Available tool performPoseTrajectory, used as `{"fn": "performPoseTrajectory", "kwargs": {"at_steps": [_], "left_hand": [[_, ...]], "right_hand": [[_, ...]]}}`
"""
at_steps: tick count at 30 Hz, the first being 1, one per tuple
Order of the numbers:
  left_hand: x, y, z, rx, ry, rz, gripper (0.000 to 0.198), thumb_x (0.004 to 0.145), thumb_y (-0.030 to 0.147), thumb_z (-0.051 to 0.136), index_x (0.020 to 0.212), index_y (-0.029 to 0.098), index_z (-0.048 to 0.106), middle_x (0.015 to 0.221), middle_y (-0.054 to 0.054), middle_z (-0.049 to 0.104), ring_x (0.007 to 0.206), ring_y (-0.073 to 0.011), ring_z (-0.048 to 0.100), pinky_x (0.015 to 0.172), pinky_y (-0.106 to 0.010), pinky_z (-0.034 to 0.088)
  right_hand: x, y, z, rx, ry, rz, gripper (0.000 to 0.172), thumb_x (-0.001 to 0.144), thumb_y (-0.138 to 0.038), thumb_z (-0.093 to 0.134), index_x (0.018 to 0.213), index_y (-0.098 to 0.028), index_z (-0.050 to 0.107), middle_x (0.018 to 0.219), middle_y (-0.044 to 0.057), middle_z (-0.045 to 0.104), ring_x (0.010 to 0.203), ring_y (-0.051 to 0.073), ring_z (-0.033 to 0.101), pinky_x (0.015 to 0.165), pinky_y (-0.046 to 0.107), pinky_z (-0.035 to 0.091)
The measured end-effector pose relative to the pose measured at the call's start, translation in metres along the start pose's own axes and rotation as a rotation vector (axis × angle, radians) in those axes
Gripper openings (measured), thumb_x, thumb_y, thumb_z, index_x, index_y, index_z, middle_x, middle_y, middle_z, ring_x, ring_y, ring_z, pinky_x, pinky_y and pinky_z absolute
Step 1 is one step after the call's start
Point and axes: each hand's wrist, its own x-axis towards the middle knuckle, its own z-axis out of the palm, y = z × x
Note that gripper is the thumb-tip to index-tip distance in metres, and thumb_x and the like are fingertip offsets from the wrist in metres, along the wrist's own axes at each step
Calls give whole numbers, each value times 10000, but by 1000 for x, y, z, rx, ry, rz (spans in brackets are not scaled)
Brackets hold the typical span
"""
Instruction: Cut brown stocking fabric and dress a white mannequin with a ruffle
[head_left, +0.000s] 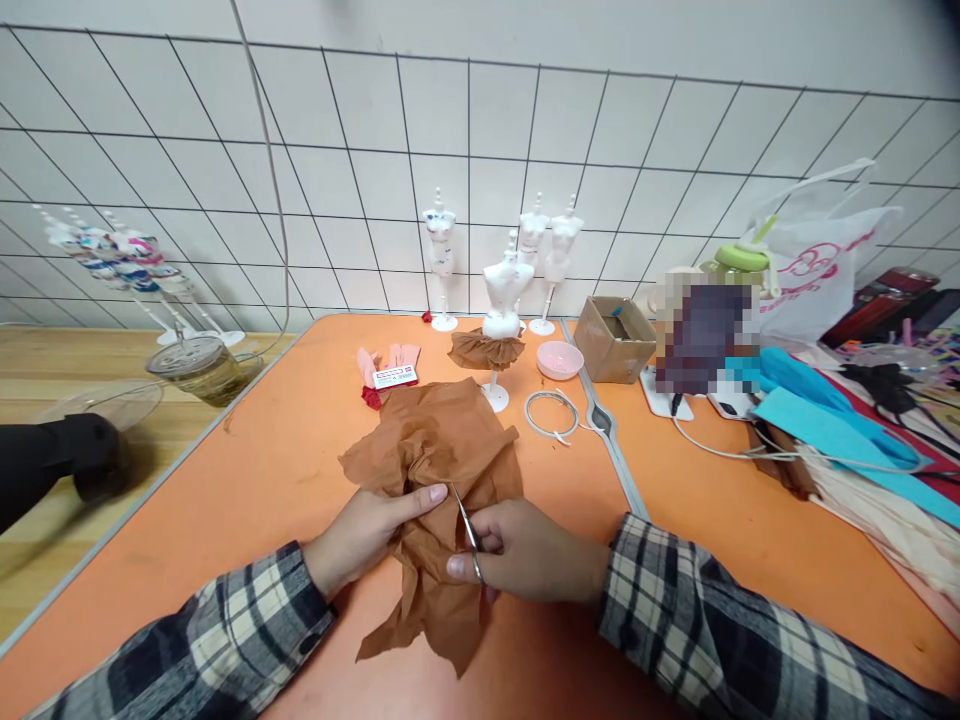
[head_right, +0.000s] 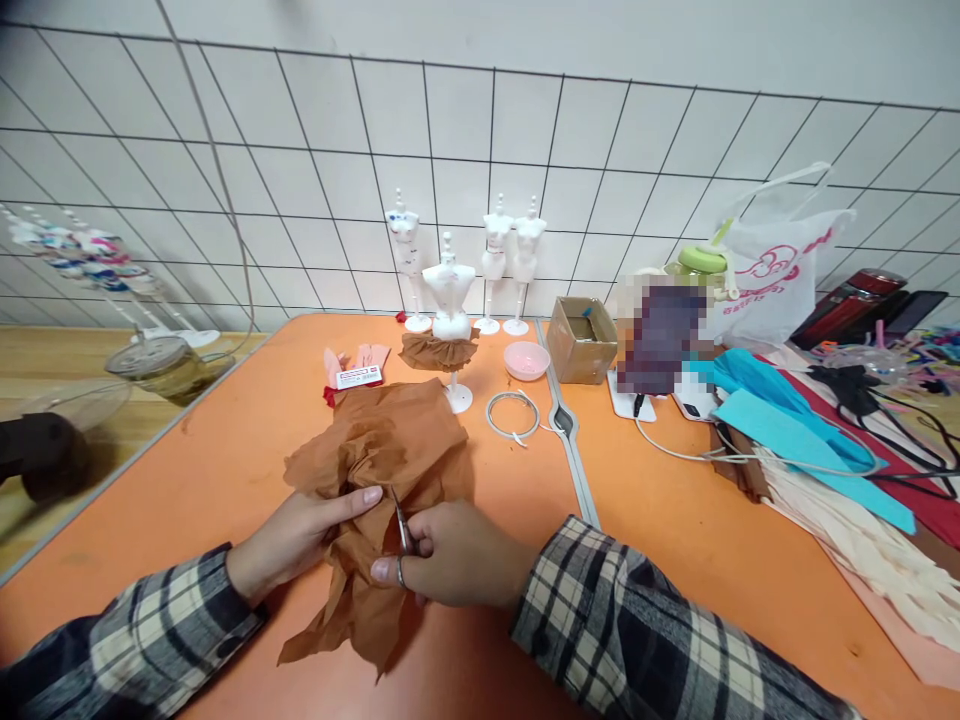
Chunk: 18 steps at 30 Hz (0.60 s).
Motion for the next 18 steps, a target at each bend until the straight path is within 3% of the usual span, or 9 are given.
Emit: {"fn": "performPoseTrajectory", "kwargs": {"at_steps": [6, 9, 14, 18], "left_hand": [[-2, -2, 0, 197, 95, 46, 312, 782, 385, 732, 998, 161, 706, 1062, -91, 743, 1189, -303, 579, 1026, -433, 447], [-4, -2, -2, 224, 51, 56, 321, 792, 398, 715, 1011, 164, 702, 1029, -87, 750, 1172, -294, 585, 1046, -430, 429], [-8, 1, -1, 284, 98, 85, 390, 762, 434, 727, 1039, 160, 692, 1075, -97, 737, 1196, -309, 565, 1097, -442, 366], [-9, 4, 1, 369, 130, 125, 388, 759, 435, 723, 1048, 179, 692, 942, -80, 762, 1189, -321, 573, 1127, -463, 311]], "right_hand": [[-2, -10, -2, 78, -56, 75, 312, 851, -453, 599, 770, -153, 581, 617, -15, 604, 504, 72, 513, 451, 157, 367], [-4, -16, -4, 184, -105, 122, 342, 841, -495, 601, 799, -157, 573, 629, -7, 616, 468, 76, 514, 409, 161, 391], [-3, -13, -4, 266, -127, 75, 419, 827, -565, 600, 832, -146, 589, 676, 8, 629, 495, 77, 534, 416, 158, 429], [-4, -10, -4, 248, -122, 53, 431, 805, -579, 621, 842, -151, 591, 689, -2, 604, 520, 82, 529, 422, 165, 442]]}}
